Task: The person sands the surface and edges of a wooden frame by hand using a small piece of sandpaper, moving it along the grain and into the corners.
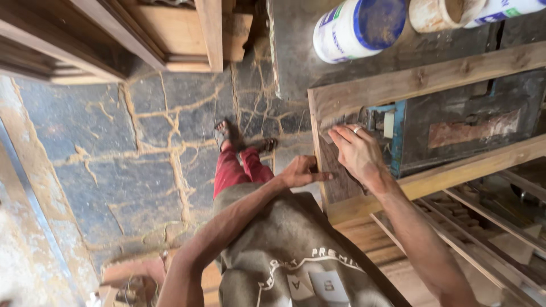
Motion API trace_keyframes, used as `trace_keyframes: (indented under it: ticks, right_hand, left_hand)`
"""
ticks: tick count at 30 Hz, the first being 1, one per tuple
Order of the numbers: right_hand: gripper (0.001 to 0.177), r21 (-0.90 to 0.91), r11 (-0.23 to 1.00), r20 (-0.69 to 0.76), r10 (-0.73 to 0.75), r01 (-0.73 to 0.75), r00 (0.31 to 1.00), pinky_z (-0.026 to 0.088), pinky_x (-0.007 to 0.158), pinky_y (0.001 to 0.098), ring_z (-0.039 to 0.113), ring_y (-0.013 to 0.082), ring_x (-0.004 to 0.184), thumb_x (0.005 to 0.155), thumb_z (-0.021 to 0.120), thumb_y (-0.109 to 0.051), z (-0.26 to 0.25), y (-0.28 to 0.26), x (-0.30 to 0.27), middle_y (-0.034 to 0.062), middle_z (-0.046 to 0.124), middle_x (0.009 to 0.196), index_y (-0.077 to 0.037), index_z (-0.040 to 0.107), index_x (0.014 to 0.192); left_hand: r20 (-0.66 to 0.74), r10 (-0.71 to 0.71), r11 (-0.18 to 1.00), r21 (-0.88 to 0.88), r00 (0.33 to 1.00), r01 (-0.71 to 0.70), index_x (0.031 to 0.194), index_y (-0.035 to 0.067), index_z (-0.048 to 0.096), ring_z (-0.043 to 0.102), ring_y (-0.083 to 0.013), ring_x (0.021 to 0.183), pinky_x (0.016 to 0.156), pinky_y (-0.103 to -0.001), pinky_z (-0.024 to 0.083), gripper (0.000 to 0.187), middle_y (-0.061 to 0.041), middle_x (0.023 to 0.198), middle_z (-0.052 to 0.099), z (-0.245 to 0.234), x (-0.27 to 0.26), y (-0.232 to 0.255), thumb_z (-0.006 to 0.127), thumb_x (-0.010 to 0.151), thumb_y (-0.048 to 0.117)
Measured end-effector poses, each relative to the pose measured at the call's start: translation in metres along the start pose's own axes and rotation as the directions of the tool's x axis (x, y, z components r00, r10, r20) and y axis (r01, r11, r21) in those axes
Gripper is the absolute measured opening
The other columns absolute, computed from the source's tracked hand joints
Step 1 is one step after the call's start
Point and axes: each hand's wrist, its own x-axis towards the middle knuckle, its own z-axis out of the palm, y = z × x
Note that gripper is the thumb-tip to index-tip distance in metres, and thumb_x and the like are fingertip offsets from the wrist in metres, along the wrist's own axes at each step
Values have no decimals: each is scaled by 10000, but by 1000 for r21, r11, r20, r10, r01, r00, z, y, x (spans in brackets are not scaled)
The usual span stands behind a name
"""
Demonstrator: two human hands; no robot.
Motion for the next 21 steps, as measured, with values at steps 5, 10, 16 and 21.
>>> trace_keyframes:
  ticks: [5,10,16,21]
  right_hand:
    - [307,-10,999,-157,47,-49,987,601,916,368,707,287,1054,857,686,63,13,-10,16,141,738,1149,19,757,1153]
    - [304,-33,999,-103,-39,36,994,614,829,399,718,290,909,767,669,44,17,-25,-2,156,756,1016,31,755,1058]
    - [107,203,839,-164,537,-504,827,519,647,433,670,313,735,932,721,8,-22,22,0,189,682,872,39,727,1034]
    - [225,5,919,-271,381,-394,884,566,691,425,693,344,808,869,699,64,-2,32,21,180,702,922,8,751,1081]
  left_hand:
    - [58,22,998,-62,998,-18,864,7,731,593,-166,562,528,-378,466,614,-78,633,657,1,2,-5,783,765,611]
    - [20,82,996,-34,996,-81,868,-22,723,592,-186,608,567,-383,473,624,-113,680,660,5,4,-8,801,782,591]
    - [54,62,995,-80,997,-58,939,-4,768,631,-173,638,594,-365,510,621,-102,712,704,-6,-1,5,797,768,592]
    - [88,24,998,-64,996,-19,920,-18,757,644,-180,659,601,-366,513,617,-111,738,698,-3,8,-3,793,797,586]
